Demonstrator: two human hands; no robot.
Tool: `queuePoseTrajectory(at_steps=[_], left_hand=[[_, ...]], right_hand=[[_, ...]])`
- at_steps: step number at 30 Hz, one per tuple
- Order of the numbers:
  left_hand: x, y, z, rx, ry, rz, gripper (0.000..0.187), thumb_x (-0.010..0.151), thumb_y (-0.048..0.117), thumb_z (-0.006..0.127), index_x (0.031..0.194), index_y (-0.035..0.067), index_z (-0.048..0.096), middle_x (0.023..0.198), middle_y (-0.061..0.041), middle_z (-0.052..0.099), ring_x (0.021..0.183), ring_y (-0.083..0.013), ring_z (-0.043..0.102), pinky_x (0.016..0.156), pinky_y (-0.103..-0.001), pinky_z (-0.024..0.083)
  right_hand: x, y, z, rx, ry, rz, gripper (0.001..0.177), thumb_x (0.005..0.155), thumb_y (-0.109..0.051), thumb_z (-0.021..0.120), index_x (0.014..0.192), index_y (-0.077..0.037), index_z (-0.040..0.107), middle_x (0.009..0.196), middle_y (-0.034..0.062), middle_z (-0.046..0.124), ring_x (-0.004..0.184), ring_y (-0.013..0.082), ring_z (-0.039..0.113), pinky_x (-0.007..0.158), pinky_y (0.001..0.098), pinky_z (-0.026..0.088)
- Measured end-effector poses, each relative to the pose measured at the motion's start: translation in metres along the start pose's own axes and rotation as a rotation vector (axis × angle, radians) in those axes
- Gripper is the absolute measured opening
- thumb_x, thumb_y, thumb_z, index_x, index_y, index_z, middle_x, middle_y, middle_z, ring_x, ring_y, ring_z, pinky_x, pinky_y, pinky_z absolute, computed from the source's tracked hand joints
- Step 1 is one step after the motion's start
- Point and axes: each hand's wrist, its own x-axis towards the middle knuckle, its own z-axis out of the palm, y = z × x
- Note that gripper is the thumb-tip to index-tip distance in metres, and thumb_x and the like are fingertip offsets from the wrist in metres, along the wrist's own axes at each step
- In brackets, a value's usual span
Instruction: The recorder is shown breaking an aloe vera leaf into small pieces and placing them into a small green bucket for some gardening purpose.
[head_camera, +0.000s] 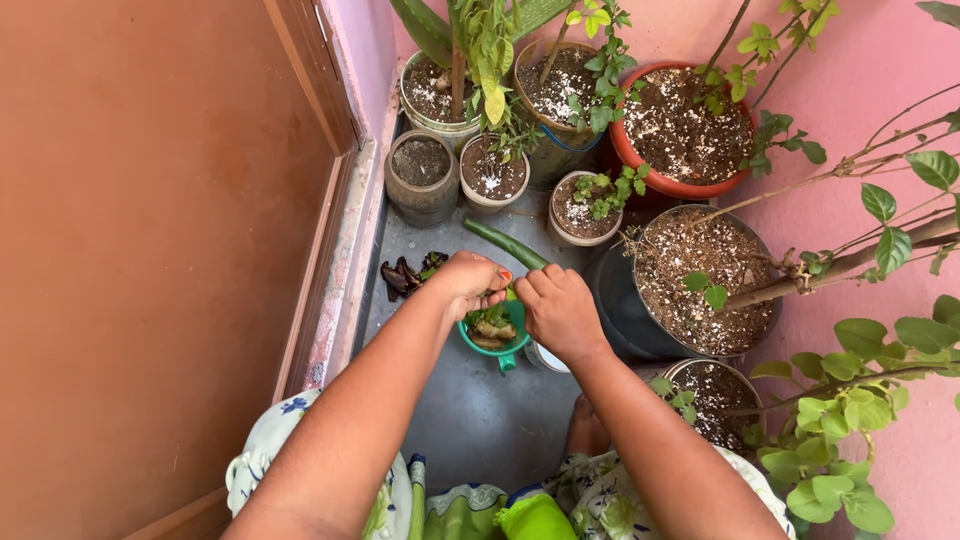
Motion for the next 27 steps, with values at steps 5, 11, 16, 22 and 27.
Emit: queuePoseTrajectory(at_steps=[5, 11, 16, 22, 27], left_hand=[[0.025, -0.024, -0.006, 0.062, -0.038, 0.026, 0.005, 0.089, -0.004, 0.063, 0.089, 0.0, 0.067, 0.077, -0.007, 0.067, 0.061, -0.0148, 0.063, 0.054, -0.028, 0.052], [0.052, -0.055, 0.002, 0.225, 0.155, 0.184, 0.013, 0.09, 0.003, 0.06, 0.084, -0.002, 0.07, 0.076, -0.012, 0.069, 0.059, -0.0186, 0.063, 0.054, -0.035, 0.052], [0.098, -0.103, -0.002, 0.166, 0.239, 0.087, 0.027, 0.096, 0.013, 0.052, 0.093, -0.005, 0.072, 0.087, -0.018, 0.074, 0.07, -0.0264, 0.07, 0.062, -0.044, 0.055], [0.111, -0.129, -0.02, -0.019, 0.244, -0.077, 0.028, 0.096, 0.014, 0.05, 0.112, 0.01, 0.073, 0.108, -0.006, 0.07, 0.098, -0.0249, 0.066, 0.079, -0.051, 0.053], [0.163, -0.156, -0.094, 0.277, 0.626, 0.285, 0.017, 0.082, 0.008, 0.066, 0.092, 0.014, 0.079, 0.095, -0.01, 0.08, 0.089, -0.0237, 0.077, 0.082, -0.035, 0.058]], right_hand=[[-0.001, 0.001, 0.007, 0.07, -0.033, -0.009, 0.014, 0.076, -0.009, 0.065, 0.09, -0.009, 0.065, 0.088, 0.0066, 0.064, 0.088, 0.0287, 0.062, 0.076, 0.0416, 0.05], [-0.006, 0.003, 0.038, 0.187, -0.324, 0.256, 0.032, 0.084, -0.002, 0.058, 0.115, 0.0, 0.066, 0.099, 0.0175, 0.069, 0.096, 0.0372, 0.067, 0.082, 0.0458, 0.054], [-0.002, 0.016, 0.045, 0.306, -0.456, 0.381, 0.052, 0.082, 0.004, 0.058, 0.134, 0.002, 0.061, 0.112, 0.0235, 0.069, 0.102, 0.0407, 0.067, 0.086, 0.0478, 0.054], [0.025, 0.011, 0.005, 0.45, -0.465, 0.561, 0.057, 0.076, 0.009, 0.061, 0.131, -0.004, 0.064, 0.121, 0.0211, 0.069, 0.103, 0.0361, 0.07, 0.089, 0.044, 0.055], [0.03, 0.006, 0.005, 0.624, -0.476, 0.605, 0.04, 0.082, -0.003, 0.069, 0.123, -0.005, 0.068, 0.117, 0.0194, 0.071, 0.101, 0.0345, 0.073, 0.087, 0.041, 0.057]])
